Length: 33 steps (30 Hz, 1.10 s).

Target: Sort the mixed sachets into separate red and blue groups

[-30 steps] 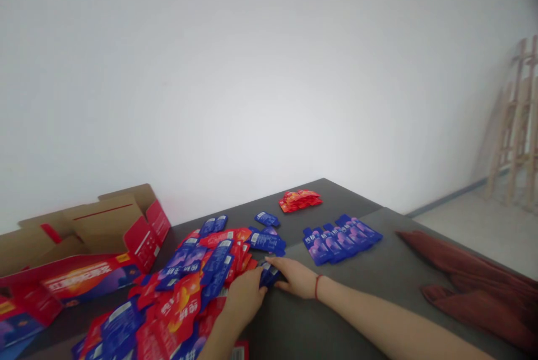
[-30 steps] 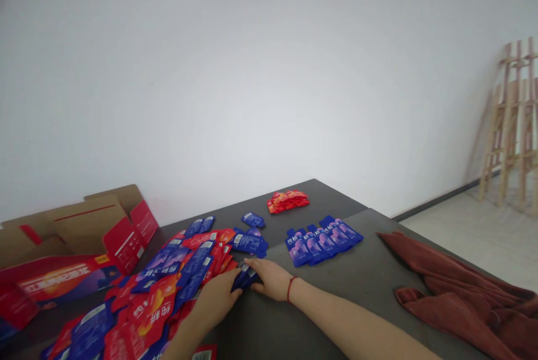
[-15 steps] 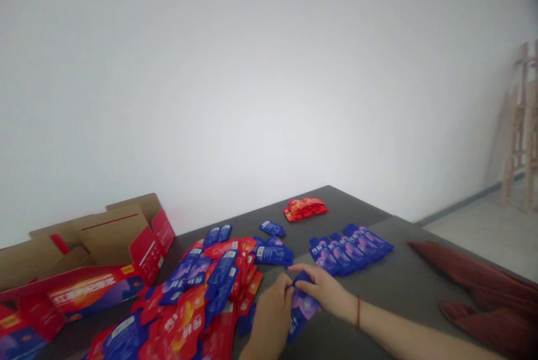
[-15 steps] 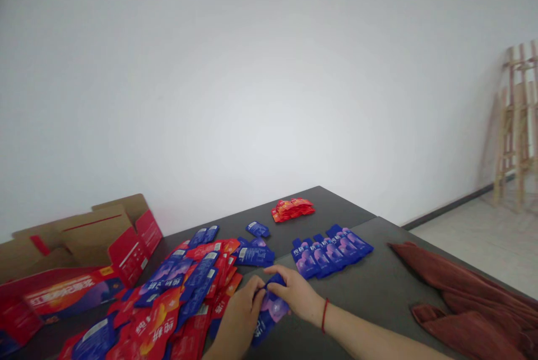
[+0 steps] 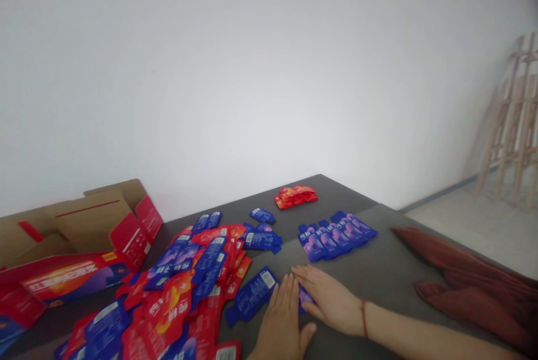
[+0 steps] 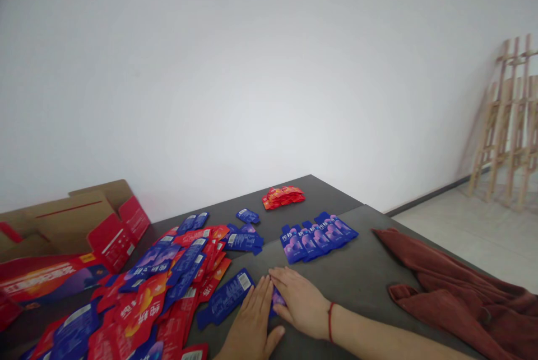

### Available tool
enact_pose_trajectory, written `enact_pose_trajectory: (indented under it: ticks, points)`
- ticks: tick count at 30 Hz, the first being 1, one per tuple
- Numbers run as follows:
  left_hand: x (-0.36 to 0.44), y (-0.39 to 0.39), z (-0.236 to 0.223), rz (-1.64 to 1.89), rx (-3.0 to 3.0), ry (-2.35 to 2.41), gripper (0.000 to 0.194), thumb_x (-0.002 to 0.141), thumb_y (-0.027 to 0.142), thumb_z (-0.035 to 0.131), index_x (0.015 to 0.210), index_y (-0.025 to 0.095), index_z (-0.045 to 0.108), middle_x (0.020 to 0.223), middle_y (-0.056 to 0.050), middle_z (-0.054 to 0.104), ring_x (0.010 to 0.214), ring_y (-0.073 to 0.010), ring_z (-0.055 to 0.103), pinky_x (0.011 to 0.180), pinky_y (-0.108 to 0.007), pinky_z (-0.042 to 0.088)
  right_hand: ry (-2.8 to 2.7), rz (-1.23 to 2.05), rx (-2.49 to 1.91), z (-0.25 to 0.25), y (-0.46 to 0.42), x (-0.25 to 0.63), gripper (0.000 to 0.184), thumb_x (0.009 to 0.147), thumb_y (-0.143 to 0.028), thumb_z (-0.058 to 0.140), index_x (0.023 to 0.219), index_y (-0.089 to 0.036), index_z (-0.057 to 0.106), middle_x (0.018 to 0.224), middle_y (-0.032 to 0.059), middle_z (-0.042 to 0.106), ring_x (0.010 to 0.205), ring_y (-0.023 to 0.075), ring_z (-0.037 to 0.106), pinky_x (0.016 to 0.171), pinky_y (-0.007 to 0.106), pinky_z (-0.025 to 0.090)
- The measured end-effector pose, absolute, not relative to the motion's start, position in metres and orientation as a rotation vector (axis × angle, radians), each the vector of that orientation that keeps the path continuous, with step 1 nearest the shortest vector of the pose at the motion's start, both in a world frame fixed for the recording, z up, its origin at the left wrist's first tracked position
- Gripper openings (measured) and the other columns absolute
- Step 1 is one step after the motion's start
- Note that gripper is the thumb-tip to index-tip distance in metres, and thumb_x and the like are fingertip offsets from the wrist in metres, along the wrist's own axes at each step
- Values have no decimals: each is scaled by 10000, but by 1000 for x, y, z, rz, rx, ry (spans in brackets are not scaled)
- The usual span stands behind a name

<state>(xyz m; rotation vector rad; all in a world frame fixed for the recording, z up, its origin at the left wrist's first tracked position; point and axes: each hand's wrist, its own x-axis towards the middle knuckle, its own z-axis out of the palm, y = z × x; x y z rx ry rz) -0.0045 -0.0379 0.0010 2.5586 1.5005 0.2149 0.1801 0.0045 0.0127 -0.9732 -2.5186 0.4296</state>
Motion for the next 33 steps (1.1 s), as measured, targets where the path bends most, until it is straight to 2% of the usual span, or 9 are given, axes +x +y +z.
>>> enact_pose_trajectory:
  ticks: [4, 9, 12, 16, 19, 22, 26, 30, 33]
  points:
    - [-9, -40, -7, 145, 2573, 1476, 846, 865, 585, 436, 1455, 27, 201, 1519, -182, 146, 1400, -326, 117, 1136, -495, 188, -2659, 550, -882, 10, 3, 197, 701, 876, -399, 517, 1466, -121, 258, 1509, 136, 288, 1391, 239, 239, 1155, 422, 186]
    - [-12, -46, -13, 210, 2542, 1597, 857, 854, 624, 427, 1445, 31, 244, 1505, -182, 183, 1392, -324, 149, 1136, -468, 210, -2699, 529, -872, 16, 6, 201, 663, 870, -394, 524, 1444, -131, 322, 1484, 140, 340, 1375, 254, 278, 1145, 440, 209]
    - [-11, -50, -15, 241, 2550, 1636, 791, 856, 537, 470, 1429, 23, 287, 1491, -195, 230, 1383, -328, 193, 1123, -466, 248, -2655, 472, -838, 15, 1, 194, 561, 836, -226, 510, 1384, -135, 433, 1403, 140, 468, 1310, 242, 394, 1121, 422, 274]
    - [-15, -46, 3, 286, 2551, 1579, 540, 848, 199, 425, 1377, 95, 411, 1435, -149, 398, 1329, -267, 355, 1091, -423, 320, -2522, 545, -754, 16, 0, 191, 522, 784, -64, 430, 1277, -183, 553, 1213, 101, 628, 1146, 208, 539, 1020, 377, 403]
    - [-19, -37, 25, 424, 2435, 1536, 450, 855, 98, 311, 1216, 170, 569, 1189, -99, 634, 1107, -211, 581, 965, -365, 440, -2261, 811, -798, 18, 7, 194, 363, 825, -160, 512, 1168, -197, 627, 1101, 94, 679, 1032, 220, 602, 946, 383, 453]
    - [-18, -26, 35, 636, 2149, 1456, 347, 910, 213, 308, 1033, 189, 631, 899, -58, 698, 828, -191, 660, 746, -303, 506, -1863, 1305, -756, 15, 15, 198, 374, 788, -326, 647, 1138, -197, 621, 1099, 92, 684, 1025, 241, 623, 936, 412, 459]
    - [-6, -15, 26, 845, 1680, 1266, 285, 866, 337, 397, 965, 153, 591, 771, -42, 670, 687, -185, 659, 564, -251, 490, -1411, 1756, -647, 2, 18, 199, 461, 711, -451, 729, 1050, -154, 631, 924, 72, 709, 869, 229, 670, 824, 403, 516]
    - [5, -6, 14, 744, 1549, 1278, 366, 784, 453, 518, 968, 138, 551, 601, 15, 608, 440, -140, 565, 418, -210, 392, -1308, 1791, -703, -4, 16, 197, 428, 704, -488, 731, 915, -124, 655, 807, 66, 693, 754, 209, 670, 693, 358, 555]
    - [2, -1, 15, 592, 1587, 1316, 348, 799, 441, 483, 962, 141, 551, 484, 66, 523, 340, -108, 443, 368, -194, 305, -1350, 1749, -757, 0, 19, 199, 433, 707, -509, 716, 897, -123, 666, 825, 78, 694, 749, 219, 669, 620, 338, 566]
